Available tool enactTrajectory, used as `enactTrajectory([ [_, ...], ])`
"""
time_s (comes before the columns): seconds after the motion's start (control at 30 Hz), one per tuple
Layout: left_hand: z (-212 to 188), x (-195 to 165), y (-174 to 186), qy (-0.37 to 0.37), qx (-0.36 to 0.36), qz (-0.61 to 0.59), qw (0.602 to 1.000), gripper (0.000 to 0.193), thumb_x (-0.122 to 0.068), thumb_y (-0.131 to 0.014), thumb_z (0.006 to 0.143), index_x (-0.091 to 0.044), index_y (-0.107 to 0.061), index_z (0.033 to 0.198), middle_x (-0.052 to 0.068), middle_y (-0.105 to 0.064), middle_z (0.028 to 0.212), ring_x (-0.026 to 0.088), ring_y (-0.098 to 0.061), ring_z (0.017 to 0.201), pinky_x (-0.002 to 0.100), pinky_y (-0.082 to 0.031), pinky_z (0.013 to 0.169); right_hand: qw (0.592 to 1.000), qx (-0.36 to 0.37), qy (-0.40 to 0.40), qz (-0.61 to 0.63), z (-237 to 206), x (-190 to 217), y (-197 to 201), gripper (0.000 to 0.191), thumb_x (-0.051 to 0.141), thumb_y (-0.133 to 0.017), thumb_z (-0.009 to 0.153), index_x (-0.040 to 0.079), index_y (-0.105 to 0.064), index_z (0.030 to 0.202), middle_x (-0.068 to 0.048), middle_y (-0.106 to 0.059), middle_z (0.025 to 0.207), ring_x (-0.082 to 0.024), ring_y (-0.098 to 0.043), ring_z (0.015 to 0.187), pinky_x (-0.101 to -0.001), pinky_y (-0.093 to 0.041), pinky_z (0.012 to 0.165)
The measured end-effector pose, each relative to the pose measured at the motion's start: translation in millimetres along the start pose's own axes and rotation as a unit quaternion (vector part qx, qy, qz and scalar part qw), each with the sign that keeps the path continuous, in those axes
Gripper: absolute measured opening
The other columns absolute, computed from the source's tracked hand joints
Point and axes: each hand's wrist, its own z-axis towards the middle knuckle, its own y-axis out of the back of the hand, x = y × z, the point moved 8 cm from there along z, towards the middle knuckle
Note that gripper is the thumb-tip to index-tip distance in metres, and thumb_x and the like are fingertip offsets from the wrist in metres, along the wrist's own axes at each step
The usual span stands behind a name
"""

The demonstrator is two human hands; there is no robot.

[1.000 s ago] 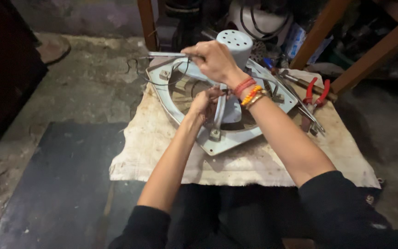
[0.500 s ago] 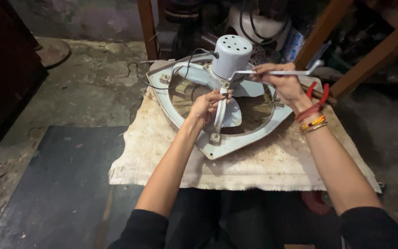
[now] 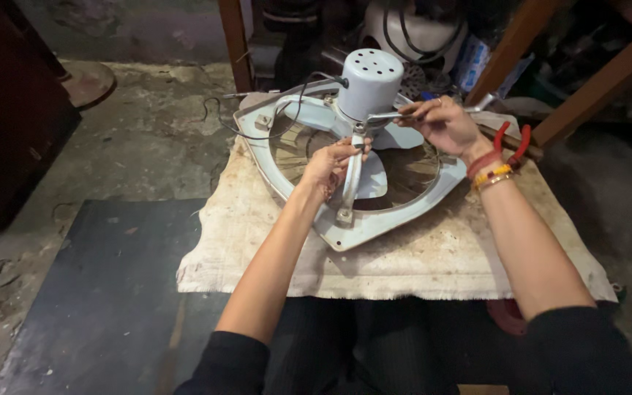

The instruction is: The person is repairing a ceiling fan by tightening the central nut that secures the fan blades to the motor housing. They use a wrench to turn the nut while holding the fan assembly steady with their other hand. The fan is placed on a cloth on the floor during the repair.

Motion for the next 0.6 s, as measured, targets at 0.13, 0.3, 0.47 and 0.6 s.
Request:
enactTrajectory([
  [0.13, -0.4, -2.2, 0.6, 0.004, -0.007, -0.011, 1.0, 0.038, 0.008, -0.057, 0.09, 0.014, -0.052, 0.127, 0.02, -0.07, 0.118, 0.023, -0.073, 0.099, 0.032, -0.061, 0.092, 0.994, -0.023, -0.039, 0.094, 6.3, -7.8, -1.9, 0.027, -0.005, -0.052, 0.087, -0.009, -0.075, 0.1, -0.026, -0.07, 0.122, -0.037, -0.066, 0.117, -0.053, -0.048, 0.116],
  [0.3, 0.0, -3.1, -2.9, 0.012, 0.003, -0.027, 1.0, 0.036, 0.007, -0.056, 0.09, 0.014, -0.054, 0.125, 0.02, -0.07, 0.117, 0.023, -0.073, 0.097, 0.031, -0.062, 0.091, 0.981, -0.161, -0.079, 0.076, 10.3, -13.6, 9.6, 0.021, 0.002, -0.052, 0.087, -0.008, -0.069, 0.092, -0.022, -0.071, 0.106, -0.035, -0.065, 0.098, -0.0474, -0.053, 0.1],
  [0.47, -0.3, -5.5, -5.6, 0.015, 0.034, 0.0, 0.999, 0.037, 0.005, -0.057, 0.091, 0.013, -0.058, 0.128, 0.021, -0.07, 0.116, 0.022, -0.073, 0.096, 0.026, -0.057, 0.081, 0.967, -0.16, -0.159, 0.117, 25.0, -16.2, 4.5, 0.019, 0.001, -0.052, 0.091, -0.009, -0.068, 0.097, -0.02, -0.071, 0.106, -0.03, -0.066, 0.093, -0.0401, -0.056, 0.094],
  [0.6, 0.3, -4.7, -4.2, 0.018, 0.025, -0.009, 0.999, 0.039, 0.004, -0.058, 0.092, 0.015, -0.057, 0.129, 0.019, -0.07, 0.113, 0.022, -0.072, 0.096, 0.029, -0.06, 0.092, 0.957, -0.195, -0.198, 0.088, 24.0, -17.0, 11.0, 0.021, 0.001, -0.051, 0.09, -0.006, -0.069, 0.099, -0.018, -0.07, 0.102, -0.029, -0.068, 0.09, -0.0378, -0.059, 0.09],
])
